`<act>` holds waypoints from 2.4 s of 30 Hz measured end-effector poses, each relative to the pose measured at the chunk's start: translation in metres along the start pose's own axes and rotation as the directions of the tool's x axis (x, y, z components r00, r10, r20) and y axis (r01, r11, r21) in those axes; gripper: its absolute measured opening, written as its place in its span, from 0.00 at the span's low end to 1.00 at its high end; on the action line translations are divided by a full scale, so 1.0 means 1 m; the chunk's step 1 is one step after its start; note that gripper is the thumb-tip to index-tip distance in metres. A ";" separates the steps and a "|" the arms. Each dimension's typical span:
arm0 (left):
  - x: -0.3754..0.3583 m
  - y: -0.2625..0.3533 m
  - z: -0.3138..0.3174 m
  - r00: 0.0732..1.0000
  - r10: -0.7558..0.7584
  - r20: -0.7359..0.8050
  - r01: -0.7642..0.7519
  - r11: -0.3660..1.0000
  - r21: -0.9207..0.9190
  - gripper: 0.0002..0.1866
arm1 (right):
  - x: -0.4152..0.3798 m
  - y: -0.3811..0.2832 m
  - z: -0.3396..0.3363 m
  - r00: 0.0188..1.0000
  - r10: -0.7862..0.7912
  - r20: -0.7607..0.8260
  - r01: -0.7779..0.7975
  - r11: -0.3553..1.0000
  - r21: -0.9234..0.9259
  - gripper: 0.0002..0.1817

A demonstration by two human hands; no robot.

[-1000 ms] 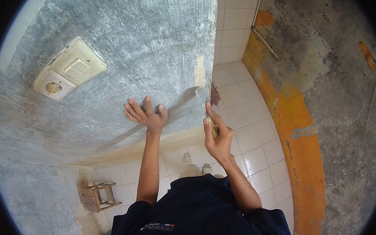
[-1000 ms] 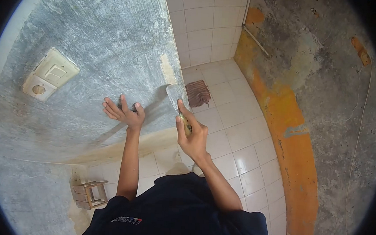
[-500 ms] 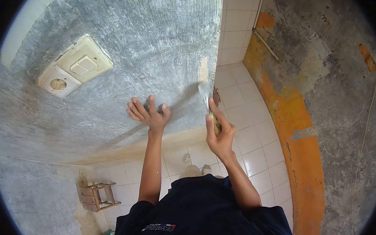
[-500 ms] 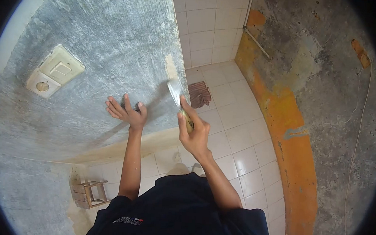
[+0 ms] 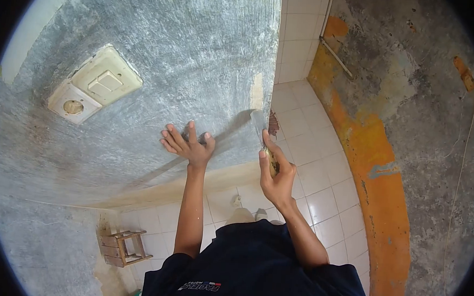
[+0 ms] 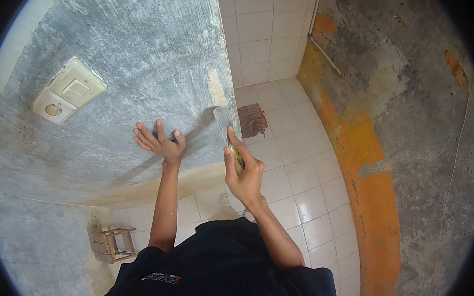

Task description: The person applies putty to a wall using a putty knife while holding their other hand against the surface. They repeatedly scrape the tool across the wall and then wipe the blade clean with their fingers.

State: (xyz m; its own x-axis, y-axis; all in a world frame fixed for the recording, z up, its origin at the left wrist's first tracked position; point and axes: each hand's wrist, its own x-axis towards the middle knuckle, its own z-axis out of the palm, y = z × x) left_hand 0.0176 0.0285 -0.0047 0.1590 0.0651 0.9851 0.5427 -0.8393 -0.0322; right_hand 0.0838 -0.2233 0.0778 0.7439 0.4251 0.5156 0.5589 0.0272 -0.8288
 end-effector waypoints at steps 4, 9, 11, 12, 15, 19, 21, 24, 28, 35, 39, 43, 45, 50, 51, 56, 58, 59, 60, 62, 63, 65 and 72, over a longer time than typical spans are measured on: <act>0.001 0.003 -0.005 1.000 -0.017 0.020 0.017 1.000 -0.007 0.30 | -0.010 0.013 -0.003 0.997 0.069 0.023 -0.069 0.998 -0.012 0.21; 0.004 0.001 0.000 1.000 0.005 -0.010 -0.005 1.000 -0.014 0.30 | 0.005 0.005 -0.003 1.000 -0.024 0.019 0.025 0.999 -0.039 0.21; 0.001 0.003 -0.004 1.000 0.003 -0.002 -0.003 1.000 -0.008 0.30 | 0.016 -0.018 -0.007 0.998 0.040 0.043 -0.042 0.998 0.044 0.22; 0.001 0.002 -0.003 1.000 0.002 -0.006 -0.002 1.000 -0.011 0.30 | 0.011 -0.013 -0.006 0.998 0.045 0.040 -0.047 0.998 0.045 0.22; 0.003 0.001 -0.002 1.000 0.002 -0.015 -0.003 1.000 -0.026 0.30 | -0.002 0.004 -0.001 1.000 0.023 0.017 -0.024 1.000 0.008 0.22; 0.001 0.001 -0.003 1.000 0.002 -0.001 -0.002 1.000 -0.016 0.31 | -0.003 0.002 0.000 0.999 0.045 0.017 -0.045 0.999 0.019 0.21; 0.002 0.002 -0.004 1.000 -0.002 0.009 0.002 1.000 -0.021 0.30 | -0.006 0.004 -0.002 0.997 0.078 0.020 -0.078 0.997 0.029 0.21; 0.005 0.002 -0.007 0.999 0.018 0.029 -0.018 1.000 -0.023 0.31 | -0.008 0.019 -0.001 0.998 0.055 0.033 -0.055 0.998 0.005 0.20; 0.002 0.002 -0.004 1.000 -0.013 0.025 0.014 0.999 -0.041 0.30 | -0.009 0.014 0.000 0.998 0.054 0.027 -0.055 0.998 0.014 0.21; 0.004 0.002 -0.006 0.999 -0.012 0.052 0.014 0.999 -0.035 0.31 | -0.017 0.040 0.003 1.000 -0.011 0.022 0.011 1.000 0.001 0.23; 0.000 0.003 -0.010 0.998 -0.023 0.065 0.025 0.999 -0.038 0.31 | 0.008 -0.001 -0.006 0.998 0.040 0.045 -0.042 0.997 0.060 0.23; 0.002 0.001 -0.007 0.998 -0.015 0.061 0.017 0.999 -0.041 0.31 | -0.013 0.031 0.001 1.000 0.000 0.014 -0.001 1.000 0.031 0.23; 0.003 0.002 -0.005 0.999 -0.014 0.050 0.016 0.999 -0.043 0.31 | -0.009 0.023 0.000 1.000 0.014 0.026 -0.014 1.000 0.017 0.23; 0.002 0.004 -0.008 0.997 -0.031 0.066 0.035 0.998 -0.059 0.31 | -0.013 0.024 -0.003 0.995 0.074 0.061 -0.076 0.997 0.025 0.23; 0.002 0.004 -0.008 0.997 -0.028 0.070 0.032 0.998 -0.052 0.31 | -0.018 0.034 -0.001 0.996 0.074 0.059 -0.075 0.997 0.024 0.23; 0.002 0.001 -0.007 0.998 -0.002 0.070 0.004 1.000 -0.027 0.32 | -0.016 0.035 0.002 0.996 0.068 0.065 -0.071 0.996 0.046 0.23; 0.003 0.002 -0.008 0.997 -0.018 0.075 0.019 1.000 -0.020 0.32 | -0.014 0.031 0.003 0.998 0.047 0.051 -0.050 0.997 0.051 0.23; 0.002 0.002 -0.008 0.997 -0.017 0.077 0.018 1.000 -0.020 0.32 | -0.012 0.031 0.003 0.999 0.010 0.030 -0.012 0.998 0.054 0.24; 0.003 0.002 -0.008 0.997 -0.012 0.073 0.014 1.000 -0.024 0.32 | -0.015 0.035 0.002 1.000 0.009 0.028 -0.010 0.998 0.054 0.24; 0.005 0.001 -0.007 0.998 -0.003 0.064 0.005 1.000 -0.029 0.32 | -0.022 0.041 0.001 0.994 0.079 0.081 -0.081 0.996 0.027 0.22; 0.005 0.001 -0.006 0.998 -0.003 0.059 0.005 1.000 -0.024 0.32 | -0.020 0.043 0.002 0.994 0.074 0.080 -0.076 0.997 0.028 0.22; 0.004 0.002 -0.005 0.998 -0.007 0.061 0.008 1.000 -0.017 0.32 | -0.017 0.045 0.005 0.999 0.004 0.035 -0.005 0.999 0.033 0.24; 0.002 0.000 -0.006 0.999 0.014 0.047 -0.013 1.000 -0.012 0.32 | -0.013 0.037 0.006 0.999 0.026 0.034 -0.029 0.996 0.086 0.23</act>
State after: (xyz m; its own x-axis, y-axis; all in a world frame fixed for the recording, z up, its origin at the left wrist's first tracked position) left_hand 0.0131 0.0259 -0.0013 0.2052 0.0787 0.9755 0.5310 -0.8463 -0.0434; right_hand 0.0927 -0.2225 0.0388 0.7454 0.4563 0.4860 0.5033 0.0929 -0.8591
